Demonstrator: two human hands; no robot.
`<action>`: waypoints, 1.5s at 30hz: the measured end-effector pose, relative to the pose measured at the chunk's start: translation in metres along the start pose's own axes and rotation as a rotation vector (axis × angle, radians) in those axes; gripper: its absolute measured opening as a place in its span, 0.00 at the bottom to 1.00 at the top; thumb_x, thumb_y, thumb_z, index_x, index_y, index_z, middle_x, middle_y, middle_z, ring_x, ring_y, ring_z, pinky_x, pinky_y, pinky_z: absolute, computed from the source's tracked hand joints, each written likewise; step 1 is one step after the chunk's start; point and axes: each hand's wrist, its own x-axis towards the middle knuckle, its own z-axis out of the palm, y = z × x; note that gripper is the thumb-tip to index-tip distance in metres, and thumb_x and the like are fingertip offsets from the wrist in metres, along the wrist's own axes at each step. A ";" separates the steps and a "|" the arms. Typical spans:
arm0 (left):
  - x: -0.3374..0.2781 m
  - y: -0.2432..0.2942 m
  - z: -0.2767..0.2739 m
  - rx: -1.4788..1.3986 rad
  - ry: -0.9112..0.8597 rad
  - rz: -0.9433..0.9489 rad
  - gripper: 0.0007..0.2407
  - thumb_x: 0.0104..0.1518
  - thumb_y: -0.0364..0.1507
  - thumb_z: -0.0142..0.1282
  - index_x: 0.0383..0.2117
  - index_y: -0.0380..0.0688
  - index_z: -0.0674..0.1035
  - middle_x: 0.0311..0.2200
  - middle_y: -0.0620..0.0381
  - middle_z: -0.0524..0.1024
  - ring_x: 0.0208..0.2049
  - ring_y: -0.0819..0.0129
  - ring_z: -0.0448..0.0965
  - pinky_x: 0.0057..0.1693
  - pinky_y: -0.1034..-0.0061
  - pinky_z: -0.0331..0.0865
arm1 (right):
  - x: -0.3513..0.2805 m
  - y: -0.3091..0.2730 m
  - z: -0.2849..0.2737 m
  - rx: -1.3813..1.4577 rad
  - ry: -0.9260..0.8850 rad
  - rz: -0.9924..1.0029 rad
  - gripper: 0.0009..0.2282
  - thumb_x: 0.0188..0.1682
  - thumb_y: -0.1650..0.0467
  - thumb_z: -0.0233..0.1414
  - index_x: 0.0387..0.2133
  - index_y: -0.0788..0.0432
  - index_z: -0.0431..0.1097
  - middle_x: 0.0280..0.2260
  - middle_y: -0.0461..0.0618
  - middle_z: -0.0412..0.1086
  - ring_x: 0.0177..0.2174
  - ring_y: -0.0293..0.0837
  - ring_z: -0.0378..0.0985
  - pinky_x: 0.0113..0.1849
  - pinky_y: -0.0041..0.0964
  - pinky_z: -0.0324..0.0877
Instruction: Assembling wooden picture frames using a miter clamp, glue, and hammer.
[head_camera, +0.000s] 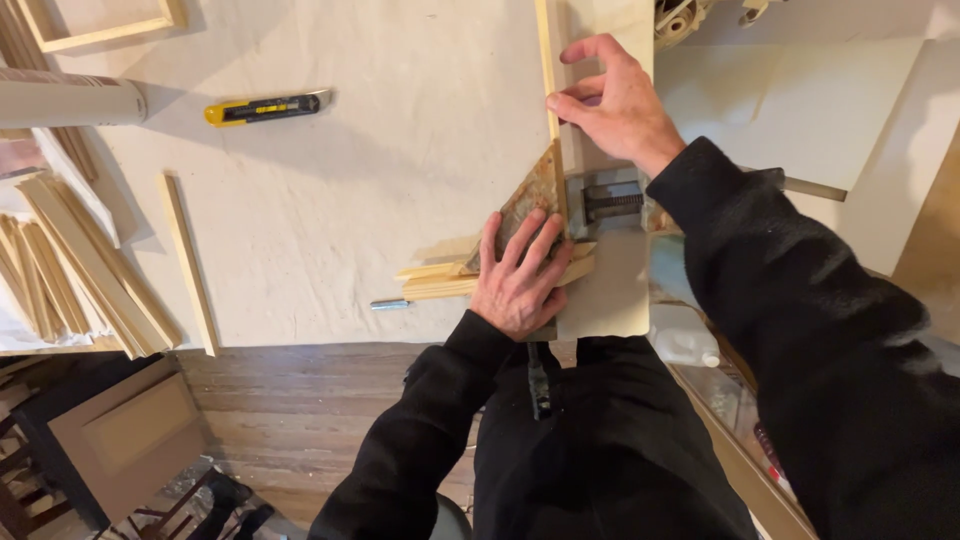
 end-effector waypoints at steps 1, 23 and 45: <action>-0.001 0.000 0.002 -0.003 -0.002 -0.003 0.25 0.44 0.32 0.63 0.53 0.44 0.78 0.66 0.50 0.62 0.70 0.55 0.59 0.71 0.33 0.47 | -0.003 0.003 0.001 -0.001 -0.002 0.004 0.21 0.54 0.68 0.60 0.55 0.61 0.59 0.37 0.55 0.80 0.37 0.42 0.84 0.41 0.36 0.78; -0.010 0.001 0.009 0.032 0.035 0.018 0.25 0.45 0.35 0.67 0.53 0.45 0.77 0.66 0.51 0.62 0.71 0.55 0.59 0.72 0.35 0.49 | -0.161 0.081 -0.145 -0.896 -0.038 -0.416 0.14 0.53 0.63 0.55 0.47 0.58 0.74 0.41 0.51 0.75 0.36 0.46 0.77 0.41 0.34 0.72; -0.007 -0.005 0.004 0.044 0.018 0.037 0.28 0.43 0.34 0.68 0.56 0.45 0.77 0.67 0.51 0.61 0.71 0.55 0.58 0.72 0.35 0.49 | -0.124 0.121 -0.163 0.157 -0.279 0.674 0.16 0.64 0.63 0.46 0.55 0.57 0.77 0.22 0.49 0.69 0.19 0.35 0.54 0.20 0.33 0.51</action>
